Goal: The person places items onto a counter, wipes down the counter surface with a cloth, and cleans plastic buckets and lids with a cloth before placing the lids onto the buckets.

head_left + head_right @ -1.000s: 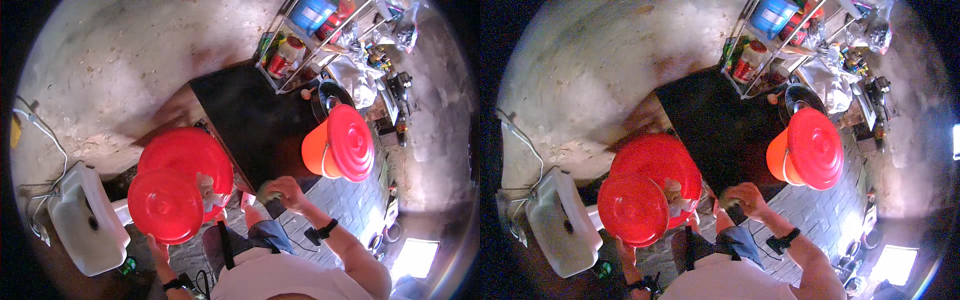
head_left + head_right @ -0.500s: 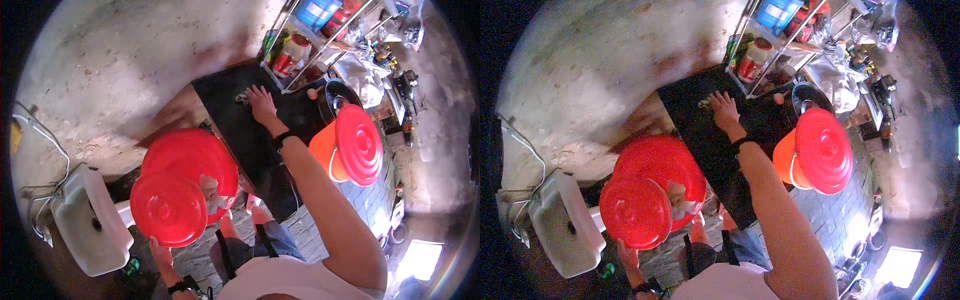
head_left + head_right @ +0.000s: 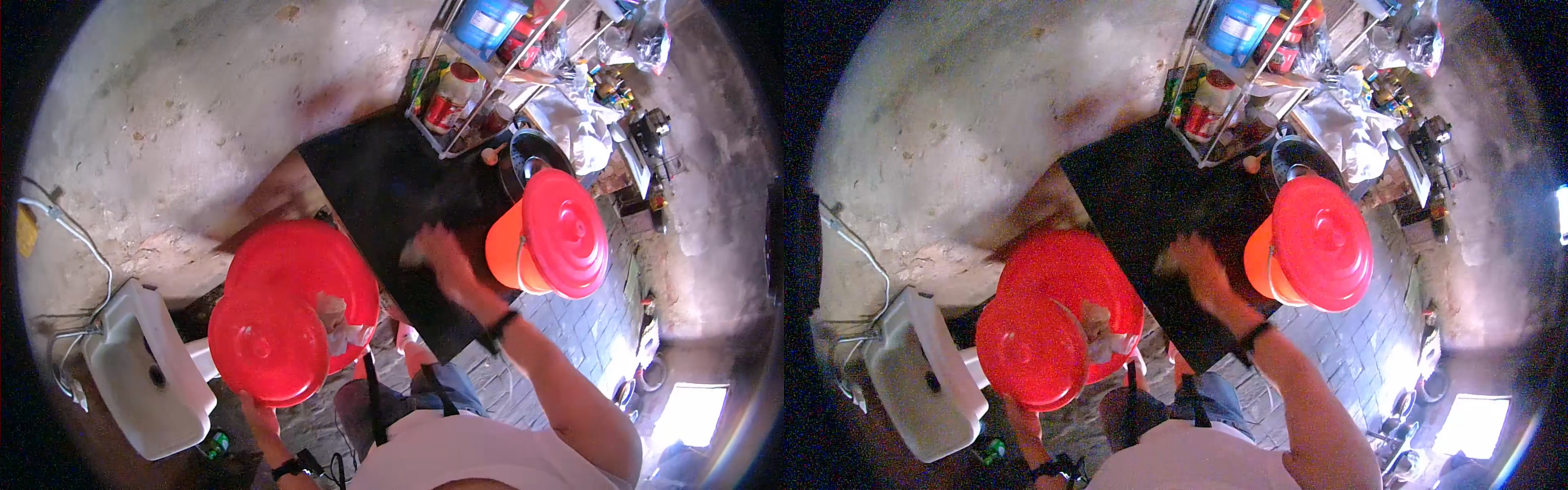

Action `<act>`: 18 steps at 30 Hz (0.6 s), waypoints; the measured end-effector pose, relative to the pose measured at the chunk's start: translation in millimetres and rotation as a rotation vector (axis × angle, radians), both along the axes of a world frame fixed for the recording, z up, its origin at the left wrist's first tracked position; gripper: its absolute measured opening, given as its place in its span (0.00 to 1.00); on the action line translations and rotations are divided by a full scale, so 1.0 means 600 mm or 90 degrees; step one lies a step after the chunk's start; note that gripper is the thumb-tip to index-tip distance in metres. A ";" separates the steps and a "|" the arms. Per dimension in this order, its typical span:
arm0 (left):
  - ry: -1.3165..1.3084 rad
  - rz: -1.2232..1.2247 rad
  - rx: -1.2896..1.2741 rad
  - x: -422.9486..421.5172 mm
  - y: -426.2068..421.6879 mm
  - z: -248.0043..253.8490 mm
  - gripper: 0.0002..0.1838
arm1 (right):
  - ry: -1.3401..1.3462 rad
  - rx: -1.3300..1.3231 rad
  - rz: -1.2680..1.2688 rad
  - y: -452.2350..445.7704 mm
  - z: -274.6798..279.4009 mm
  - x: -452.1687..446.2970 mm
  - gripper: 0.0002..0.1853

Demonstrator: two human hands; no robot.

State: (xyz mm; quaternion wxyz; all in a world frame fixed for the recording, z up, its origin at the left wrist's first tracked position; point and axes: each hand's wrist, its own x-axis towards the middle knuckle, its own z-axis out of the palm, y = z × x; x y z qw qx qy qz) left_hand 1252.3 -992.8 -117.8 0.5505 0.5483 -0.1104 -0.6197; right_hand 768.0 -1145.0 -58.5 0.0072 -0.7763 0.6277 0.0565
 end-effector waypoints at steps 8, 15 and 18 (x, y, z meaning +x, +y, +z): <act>-0.089 0.019 0.063 0.010 0.004 -0.005 0.32 | -0.194 -0.276 -0.022 -0.227 -0.072 0.077 0.19; -0.119 0.014 0.009 -0.025 -0.075 0.028 0.29 | -0.500 0.163 0.259 -0.018 -0.002 0.158 0.19; -0.175 0.062 0.009 -0.103 -0.157 0.087 0.21 | -0.557 0.185 0.080 0.051 0.036 0.122 0.19</act>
